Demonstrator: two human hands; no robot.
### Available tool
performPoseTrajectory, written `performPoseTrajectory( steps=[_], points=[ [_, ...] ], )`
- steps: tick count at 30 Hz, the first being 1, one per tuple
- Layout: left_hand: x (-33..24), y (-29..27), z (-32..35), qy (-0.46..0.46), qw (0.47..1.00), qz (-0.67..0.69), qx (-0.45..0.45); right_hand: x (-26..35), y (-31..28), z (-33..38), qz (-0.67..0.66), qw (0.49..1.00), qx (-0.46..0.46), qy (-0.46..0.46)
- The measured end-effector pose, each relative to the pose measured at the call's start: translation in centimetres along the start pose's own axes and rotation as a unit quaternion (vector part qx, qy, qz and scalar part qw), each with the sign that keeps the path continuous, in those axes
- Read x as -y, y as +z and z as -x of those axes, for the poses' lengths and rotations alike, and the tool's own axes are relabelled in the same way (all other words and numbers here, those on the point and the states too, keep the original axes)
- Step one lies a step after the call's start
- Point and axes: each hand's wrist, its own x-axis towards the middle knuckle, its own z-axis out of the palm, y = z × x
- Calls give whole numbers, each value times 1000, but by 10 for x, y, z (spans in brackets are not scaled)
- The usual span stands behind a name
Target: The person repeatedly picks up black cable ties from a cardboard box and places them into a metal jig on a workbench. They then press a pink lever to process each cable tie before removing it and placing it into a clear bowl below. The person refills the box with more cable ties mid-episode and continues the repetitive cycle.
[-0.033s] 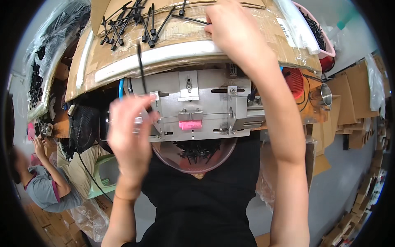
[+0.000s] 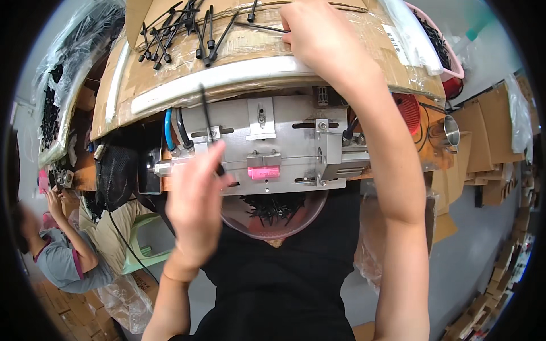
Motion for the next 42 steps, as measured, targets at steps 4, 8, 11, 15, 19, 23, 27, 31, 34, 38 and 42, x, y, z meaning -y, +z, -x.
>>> performPoseTrajectory(
  steps=[4,8,11,15,19,23,27,31,34,38,42],
  points=[
    [-16,23,49,4,991,-54,121,26,-31,-6,-198,966,26,164],
    [-17,50,59,26,984,-111,134,22,-70,23,-433,870,-35,233],
    [-19,46,52,-1,981,-101,167,32,-82,52,-505,829,-93,223],
    [-18,39,46,-11,980,-87,180,76,-75,108,-456,849,-167,208],
    [-6,6,2,5,986,-8,167,128,-30,169,-374,907,-106,164],
    [44,-4,-95,32,991,-110,-75,158,-1,186,-339,932,-48,121],
    [77,-16,-135,-8,997,-50,60,165,18,187,-335,935,-30,109],
    [76,-15,-137,-39,993,24,111,163,21,186,-325,939,-14,115],
    [75,-20,-135,-42,988,40,140,153,2,175,-320,942,31,95],
    [77,-32,-125,-49,989,75,114,119,-37,113,-227,971,-73,21],
    [44,-33,-92,-11,999,26,-16,55,-12,-1,-109,985,-136,2]
  ],
)
